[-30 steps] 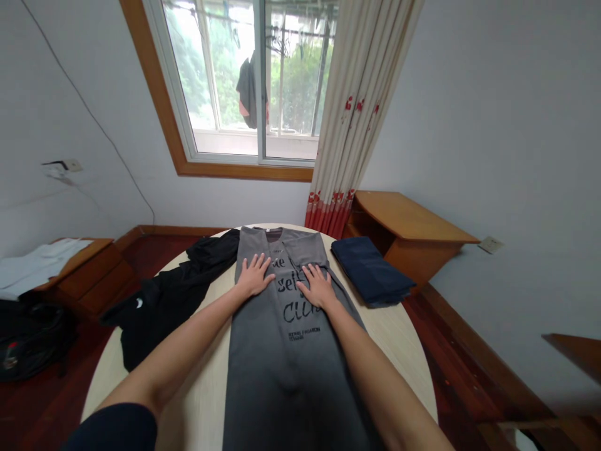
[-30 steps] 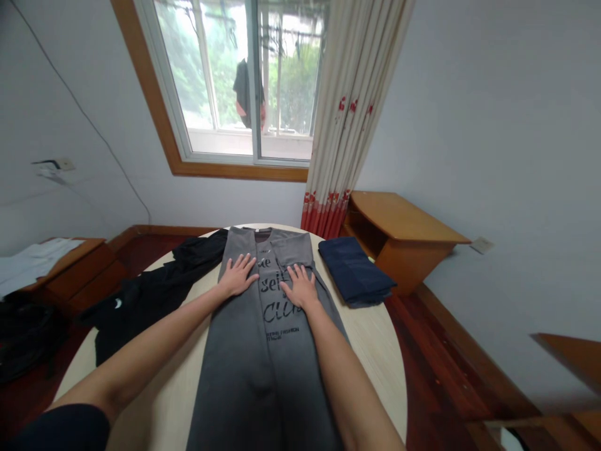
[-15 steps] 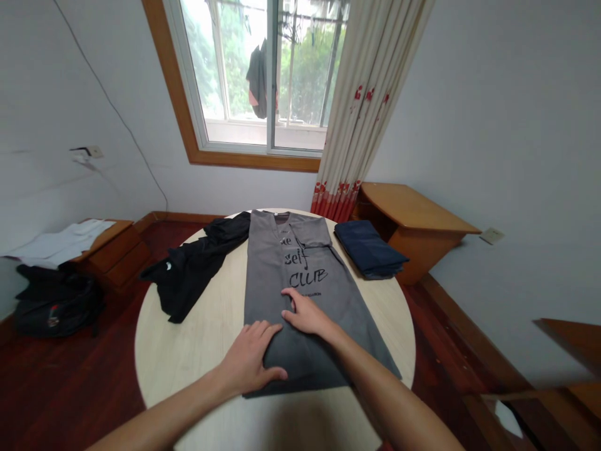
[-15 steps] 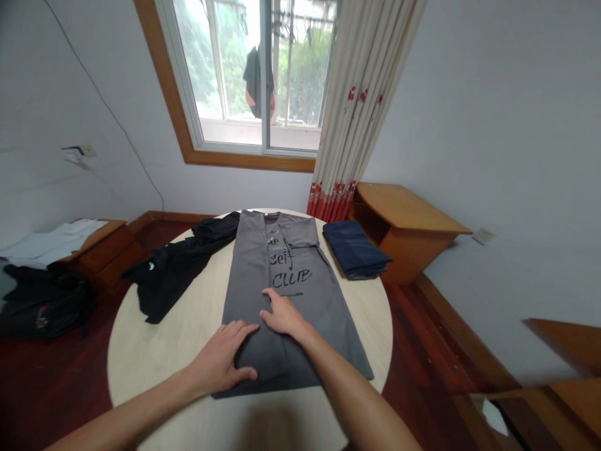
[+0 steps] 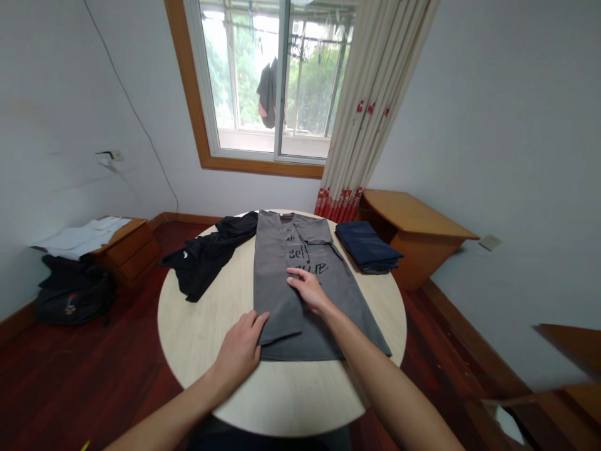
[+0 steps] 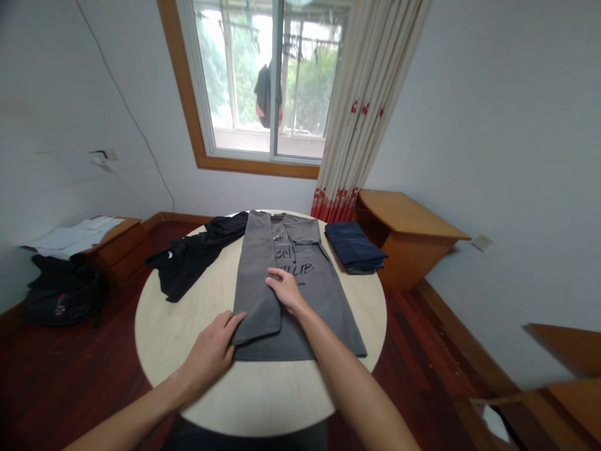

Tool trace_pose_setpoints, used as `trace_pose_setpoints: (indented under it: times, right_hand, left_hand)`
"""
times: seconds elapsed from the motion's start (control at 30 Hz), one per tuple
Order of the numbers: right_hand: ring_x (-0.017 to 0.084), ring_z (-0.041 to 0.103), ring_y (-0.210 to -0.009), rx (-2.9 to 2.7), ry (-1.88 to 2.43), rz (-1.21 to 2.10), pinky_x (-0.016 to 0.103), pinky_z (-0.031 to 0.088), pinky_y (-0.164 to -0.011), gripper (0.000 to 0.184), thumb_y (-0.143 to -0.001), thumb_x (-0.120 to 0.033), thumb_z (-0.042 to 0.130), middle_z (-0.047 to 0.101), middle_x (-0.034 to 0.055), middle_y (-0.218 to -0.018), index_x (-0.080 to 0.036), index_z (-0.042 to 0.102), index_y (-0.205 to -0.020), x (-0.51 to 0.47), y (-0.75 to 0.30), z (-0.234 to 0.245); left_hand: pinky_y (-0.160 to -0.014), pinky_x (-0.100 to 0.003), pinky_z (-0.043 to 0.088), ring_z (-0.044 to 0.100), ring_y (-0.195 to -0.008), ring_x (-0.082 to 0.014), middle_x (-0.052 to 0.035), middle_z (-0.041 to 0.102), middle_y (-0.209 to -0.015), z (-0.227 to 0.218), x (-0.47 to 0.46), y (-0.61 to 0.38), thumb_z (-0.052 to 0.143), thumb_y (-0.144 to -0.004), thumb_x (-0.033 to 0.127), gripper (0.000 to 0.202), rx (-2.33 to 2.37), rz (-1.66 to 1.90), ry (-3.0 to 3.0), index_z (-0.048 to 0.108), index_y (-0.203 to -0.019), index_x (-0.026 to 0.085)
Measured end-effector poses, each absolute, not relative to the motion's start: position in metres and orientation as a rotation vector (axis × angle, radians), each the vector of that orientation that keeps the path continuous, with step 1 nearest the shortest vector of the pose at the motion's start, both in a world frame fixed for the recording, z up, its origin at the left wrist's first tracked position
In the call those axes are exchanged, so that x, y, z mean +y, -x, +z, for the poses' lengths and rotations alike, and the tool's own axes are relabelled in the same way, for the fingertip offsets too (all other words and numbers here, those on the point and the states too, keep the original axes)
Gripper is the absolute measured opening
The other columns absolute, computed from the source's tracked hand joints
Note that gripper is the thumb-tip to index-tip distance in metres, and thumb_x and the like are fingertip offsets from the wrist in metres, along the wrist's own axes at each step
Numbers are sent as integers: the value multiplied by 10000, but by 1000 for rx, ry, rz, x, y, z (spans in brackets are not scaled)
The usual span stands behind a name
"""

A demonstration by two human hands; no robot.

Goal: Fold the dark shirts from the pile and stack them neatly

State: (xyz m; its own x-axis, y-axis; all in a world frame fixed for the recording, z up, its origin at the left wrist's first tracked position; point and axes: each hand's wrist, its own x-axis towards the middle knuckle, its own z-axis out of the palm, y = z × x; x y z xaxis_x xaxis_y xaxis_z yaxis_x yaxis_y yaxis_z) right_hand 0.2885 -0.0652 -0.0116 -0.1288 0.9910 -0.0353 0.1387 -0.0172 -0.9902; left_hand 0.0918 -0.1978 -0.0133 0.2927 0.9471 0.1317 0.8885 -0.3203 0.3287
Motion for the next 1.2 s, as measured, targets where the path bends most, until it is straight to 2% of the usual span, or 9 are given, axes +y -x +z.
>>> trace_pose_setpoints:
  times: [0.17,0.27,0.37,0.6,0.7,0.8,0.87,1.03,1.2]
  right_hand:
    - [240,585,-1191,-1764,1333,1232,396,424,-1073,548,-701,-255,771,638,106,-1312,-185,662,-1233,-90,-290,-20]
    - [228,634,-1089,-1782,1301,1336,384,487,-999,452,-717,-205,739,686,87,-1210,-185,692,-1166,-98,-285,-27]
    - [207,668,-934,-1636,1286,1459,368,540,-888,419,-754,-207,685,723,67,-1068,-176,687,-1172,-98,-280,-30]
    - [188,659,-917,-1449,1221,1470,334,527,-872,432,-737,-215,693,718,57,-1084,-176,706,-1167,-93,-283,-25]
    - [149,639,-759,-1449,1278,1496,283,534,-722,432,-759,-217,709,722,52,-995,-162,697,-1187,-97,-281,-27]
    - [98,533,-534,-1497,1376,1572,232,460,-504,488,-815,-194,674,696,32,-825,-127,627,-1297,-104,-274,-33]
    - [81,485,-476,-1548,1405,1593,214,419,-444,481,-837,-170,659,666,11,-750,-112,611,-1312,-109,-269,-36]
    - [72,468,-464,-1606,1432,1562,197,397,-425,405,-864,-137,639,615,-14,-677,-95,637,-1267,-113,-264,-33]
    - [74,475,-453,-1658,1417,1484,183,390,-452,437,-892,-147,589,572,-47,-595,-116,593,-1328,-112,-260,-28]
  left_hand:
    - [-858,-331,495,585,-989,-222,-78,583,-1074,-3,-210,-66,483,-785,40,478,1655,531,-2413,608,-1212,215]
    - [-836,-353,504,588,-968,-236,-88,599,-1044,-3,-214,-65,498,-824,101,318,1611,583,-2480,643,-1091,196]
    - [-834,-368,505,591,-979,-246,-92,619,-1083,-6,-212,-70,529,-801,108,300,1612,574,-2500,631,-1068,198]
    - [-720,-333,472,578,-825,-212,-68,612,-888,-4,-205,-64,461,-841,118,152,1469,864,-2615,589,-883,189]
    - [-700,-329,455,556,-803,-210,-67,588,-857,-3,-208,-55,466,-799,121,109,1475,982,-2619,545,-815,194]
    - [-693,-355,437,541,-792,-226,-66,572,-832,-6,-213,-52,496,-742,137,75,1598,792,-2597,519,-771,202]
    - [-713,-385,434,542,-812,-247,-72,577,-846,-9,-215,-55,523,-719,157,70,1701,581,-2554,531,-775,200]
    - [-836,-418,450,558,-963,-266,-88,617,-1053,-10,-213,-62,526,-772,143,287,1629,329,-2518,609,-1040,198]
    - [-805,-384,461,573,-894,-238,-80,629,-957,3,-207,-52,476,-814,109,169,1613,315,-2555,613,-847,202]
